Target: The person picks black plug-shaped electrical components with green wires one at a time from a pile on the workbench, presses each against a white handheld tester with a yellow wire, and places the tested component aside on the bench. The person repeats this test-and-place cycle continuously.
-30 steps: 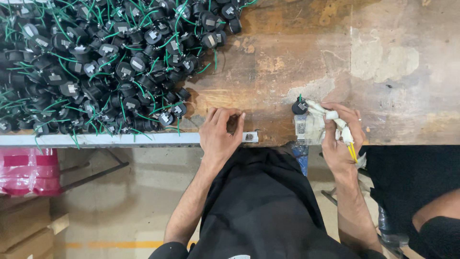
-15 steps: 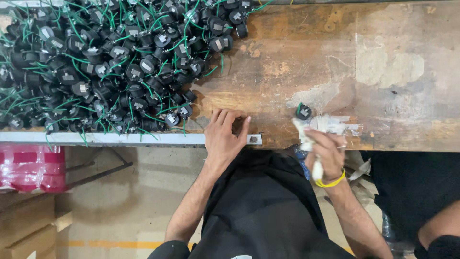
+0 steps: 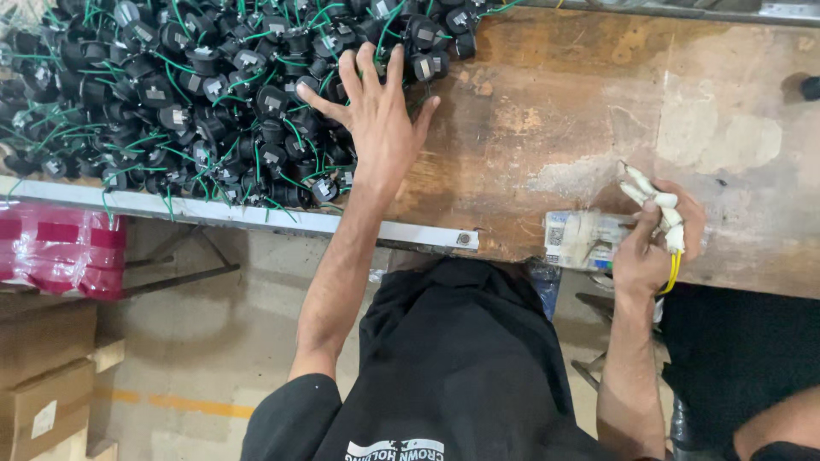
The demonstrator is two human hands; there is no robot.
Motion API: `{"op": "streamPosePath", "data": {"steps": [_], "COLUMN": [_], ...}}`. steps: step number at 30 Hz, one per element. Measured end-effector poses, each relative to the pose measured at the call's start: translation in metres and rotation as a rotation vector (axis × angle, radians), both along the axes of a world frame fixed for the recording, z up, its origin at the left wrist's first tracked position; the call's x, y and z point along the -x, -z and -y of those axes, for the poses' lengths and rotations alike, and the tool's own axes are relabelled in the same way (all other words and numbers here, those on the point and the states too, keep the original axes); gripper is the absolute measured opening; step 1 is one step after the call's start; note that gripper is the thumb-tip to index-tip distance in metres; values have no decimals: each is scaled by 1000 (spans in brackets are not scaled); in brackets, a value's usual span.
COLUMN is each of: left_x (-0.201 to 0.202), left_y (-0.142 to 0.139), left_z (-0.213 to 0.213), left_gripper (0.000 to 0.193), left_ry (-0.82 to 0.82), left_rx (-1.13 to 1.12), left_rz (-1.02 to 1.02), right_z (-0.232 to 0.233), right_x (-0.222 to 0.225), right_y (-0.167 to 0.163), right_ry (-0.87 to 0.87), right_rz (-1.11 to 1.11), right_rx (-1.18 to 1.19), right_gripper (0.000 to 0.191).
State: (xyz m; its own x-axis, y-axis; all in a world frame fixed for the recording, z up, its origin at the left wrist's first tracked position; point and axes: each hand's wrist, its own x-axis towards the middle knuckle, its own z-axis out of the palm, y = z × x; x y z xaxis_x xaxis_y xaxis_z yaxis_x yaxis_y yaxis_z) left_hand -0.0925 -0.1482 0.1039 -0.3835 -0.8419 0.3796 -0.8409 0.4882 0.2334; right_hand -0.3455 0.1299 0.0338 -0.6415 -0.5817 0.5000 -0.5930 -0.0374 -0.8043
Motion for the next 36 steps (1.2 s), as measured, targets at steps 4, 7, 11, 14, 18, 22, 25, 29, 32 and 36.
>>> {"op": "streamPosePath", "data": {"steps": [4,7,11,14,18,22,25,29,32,36], "left_x": [6,13,32,52,70,77,88,115,134,142], "left_y": [18,26,28,27,24,25,31,40,39,22], "left_z": [-22,-46,-78,-82,-68,-72,-83,-90,-104,-127], "left_gripper": [59,57,61,63,62,65,57,40,45,60], "left_ry": [27,83,191,263,306,276,347,575,584,526], "left_rx": [36,-14,-196,-272,-285,22,140,-2,-109,-60], "left_rz": [-34,-105,-159,-173,-162,-37,68,90,15,14], "right_z": [0,1,2,1,1,1,0,0,-1,-3], "right_x": [4,5,4,3,2,1,1,3,6,10], "right_y": [4,5,4,3,1,-2,-4,-3,-1,0], "right_ry": [6,3,-6,6,17,1,7,43,66,100], "right_rz": [107,74,111,128,146,154,141,129,176,215], "right_rx": [4,2,32,34,30,43,40,39,143,177], "right_gripper": [17,17,16,17,16,16,16,17,19,19]}}
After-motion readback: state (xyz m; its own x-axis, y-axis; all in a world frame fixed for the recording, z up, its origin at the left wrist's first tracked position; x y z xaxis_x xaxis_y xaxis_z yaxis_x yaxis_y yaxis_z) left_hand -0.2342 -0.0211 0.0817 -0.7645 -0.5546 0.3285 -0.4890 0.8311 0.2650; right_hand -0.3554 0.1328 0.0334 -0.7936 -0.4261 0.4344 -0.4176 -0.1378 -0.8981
